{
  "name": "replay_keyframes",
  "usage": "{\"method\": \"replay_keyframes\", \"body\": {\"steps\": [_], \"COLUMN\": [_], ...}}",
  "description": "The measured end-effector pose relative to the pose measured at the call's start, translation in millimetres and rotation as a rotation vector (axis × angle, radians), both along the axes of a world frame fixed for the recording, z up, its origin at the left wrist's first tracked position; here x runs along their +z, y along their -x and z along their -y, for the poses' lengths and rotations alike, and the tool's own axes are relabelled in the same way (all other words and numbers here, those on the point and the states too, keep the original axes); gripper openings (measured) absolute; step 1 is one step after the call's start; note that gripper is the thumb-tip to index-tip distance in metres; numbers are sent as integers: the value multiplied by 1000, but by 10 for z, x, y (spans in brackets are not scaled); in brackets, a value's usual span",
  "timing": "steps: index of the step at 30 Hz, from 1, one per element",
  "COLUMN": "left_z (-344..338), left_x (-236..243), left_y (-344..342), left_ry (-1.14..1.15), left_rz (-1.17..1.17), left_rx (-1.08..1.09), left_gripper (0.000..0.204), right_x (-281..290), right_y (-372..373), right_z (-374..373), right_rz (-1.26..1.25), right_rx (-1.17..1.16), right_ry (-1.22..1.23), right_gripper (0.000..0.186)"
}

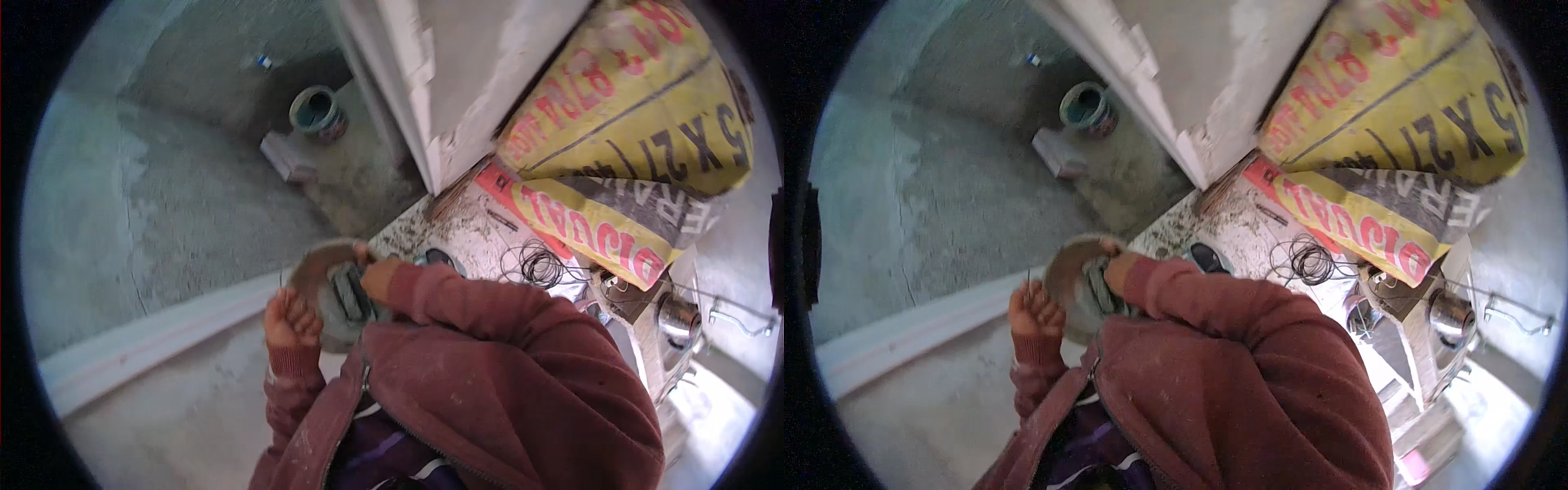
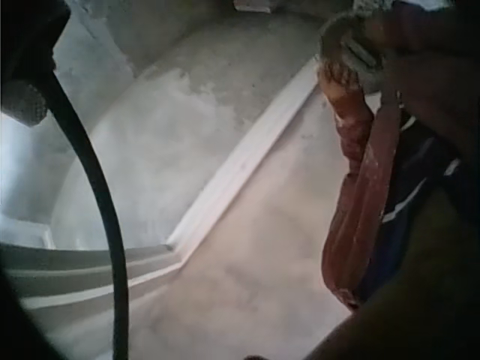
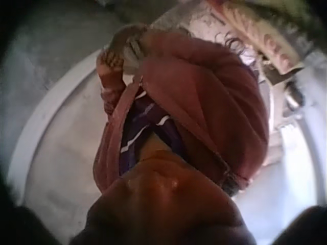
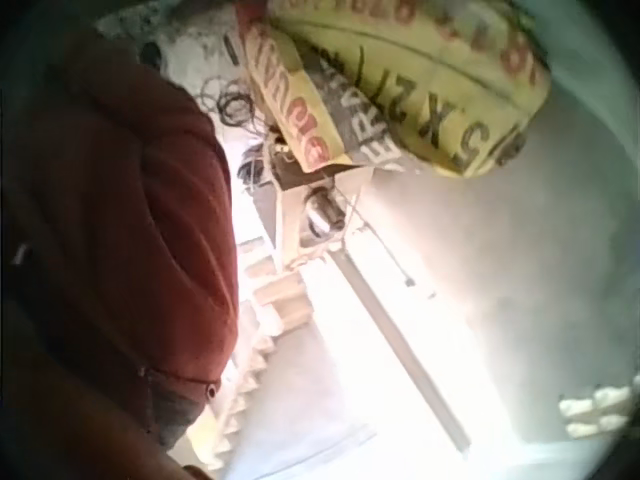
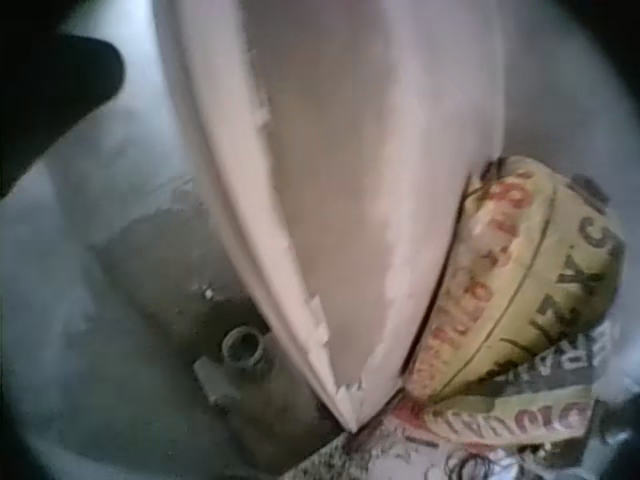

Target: Applying and smoothing plaster or mortar along the edge of a door frame using a small hand tool.

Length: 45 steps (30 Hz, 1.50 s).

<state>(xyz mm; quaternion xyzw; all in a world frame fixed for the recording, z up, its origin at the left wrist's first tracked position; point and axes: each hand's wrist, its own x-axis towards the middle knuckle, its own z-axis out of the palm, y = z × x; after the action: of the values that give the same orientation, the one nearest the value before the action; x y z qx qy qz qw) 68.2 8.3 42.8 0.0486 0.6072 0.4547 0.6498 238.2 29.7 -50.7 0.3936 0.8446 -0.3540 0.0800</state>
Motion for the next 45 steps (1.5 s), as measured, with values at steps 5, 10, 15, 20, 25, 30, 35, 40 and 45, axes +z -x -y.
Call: {"method": "replay_keyframes", "body": {"steps": [5, 10, 15, 20, 25, 30, 35, 40, 45], "left_z": [-98, -87, -134, -179, -142, 55, 163, 189, 189], "left_x": [-1, -89, -54, -87, -77, -131, -190, -177, -181], "left_y": [9, 105, 29, -23, -60, 78, 148, 120, 88], "left_ry": [-103, -151, -140, -123, -49, -67, -51, -34, -8], "left_rz": [101, 141, 106, 156, 45, 54, 114, 82, 65], "left_rx": [-82, -59, -24, -66, 41, -57, -94, -79, -46], "left_gripper": [13, 12, 16, 14, 16, 16, 16, 17, 18], "right_x": [-559, 224, 739, 281, 303, 324, 381, 222, 184], "right_y": [340, -229, -642, -858, -973, -1257, -1416, -1360, -1342], "right_z": [-63, -238, -72, 387, 323, -12, -316, -424, -466], "right_rz": [15, -162, -697, 3, -469, -691, -774, -943, -989], "right_rx": [1, -265, -562, -315, -848, -1212, -1285, -1290, -1296], "right_ry": [-38, -28, -273, -118, -344, -631, -626, -659, -646], "right_gripper": [16, 15, 22, 27, 27, 28, 30, 30, 30]}}
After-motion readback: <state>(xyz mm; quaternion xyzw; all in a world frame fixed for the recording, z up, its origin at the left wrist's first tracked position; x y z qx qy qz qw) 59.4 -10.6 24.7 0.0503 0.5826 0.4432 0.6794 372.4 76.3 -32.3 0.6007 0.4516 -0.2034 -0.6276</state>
